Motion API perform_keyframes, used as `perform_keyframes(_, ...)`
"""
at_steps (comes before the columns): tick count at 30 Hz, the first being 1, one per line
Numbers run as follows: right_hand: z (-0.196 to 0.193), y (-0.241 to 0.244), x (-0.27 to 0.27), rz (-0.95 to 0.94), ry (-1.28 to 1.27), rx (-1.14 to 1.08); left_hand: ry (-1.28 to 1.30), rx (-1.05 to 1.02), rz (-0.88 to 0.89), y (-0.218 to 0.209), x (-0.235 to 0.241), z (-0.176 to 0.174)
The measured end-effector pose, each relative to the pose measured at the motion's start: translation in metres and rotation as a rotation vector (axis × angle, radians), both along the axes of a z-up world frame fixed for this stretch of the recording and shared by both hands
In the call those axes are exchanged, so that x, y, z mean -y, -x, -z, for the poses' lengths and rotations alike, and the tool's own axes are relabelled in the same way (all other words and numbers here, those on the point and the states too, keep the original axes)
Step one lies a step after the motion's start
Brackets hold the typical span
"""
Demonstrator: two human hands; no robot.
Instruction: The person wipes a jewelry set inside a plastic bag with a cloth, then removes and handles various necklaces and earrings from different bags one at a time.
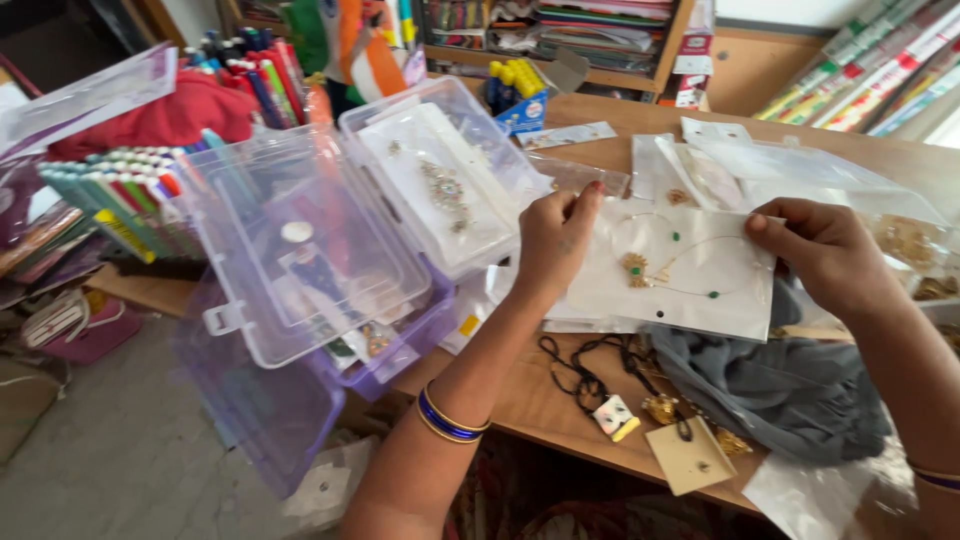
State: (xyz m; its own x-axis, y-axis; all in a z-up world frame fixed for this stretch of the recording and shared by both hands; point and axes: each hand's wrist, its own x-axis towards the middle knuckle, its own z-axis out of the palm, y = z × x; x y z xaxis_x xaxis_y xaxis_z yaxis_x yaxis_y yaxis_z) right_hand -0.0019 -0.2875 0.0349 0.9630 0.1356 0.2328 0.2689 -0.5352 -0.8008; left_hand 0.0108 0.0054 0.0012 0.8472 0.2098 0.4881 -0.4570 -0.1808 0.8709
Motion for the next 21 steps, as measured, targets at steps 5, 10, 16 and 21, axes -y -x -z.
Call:
perform_keyframes(5,-0.021,-0.006,-0.03,-0.163,0.117,-0.059,-0.081,0.026,-0.034,0.013,-0.043,-0.025)
perform_keyframes(10,-0.037,-0.018,-0.08,-0.331,0.111,-0.051,-0.271,0.064,-0.19,0.009,-0.095,-0.054)
perform_keyframes(16,-0.038,-0.044,-0.146,-0.261,-0.092,-0.113,-0.094,0.31,-0.494,0.016,-0.121,-0.066)
perform_keyframes(21,-0.018,-0.085,-0.202,-0.203,-0.398,-0.327,-0.123,0.599,-0.749,0.046,-0.115,-0.067)
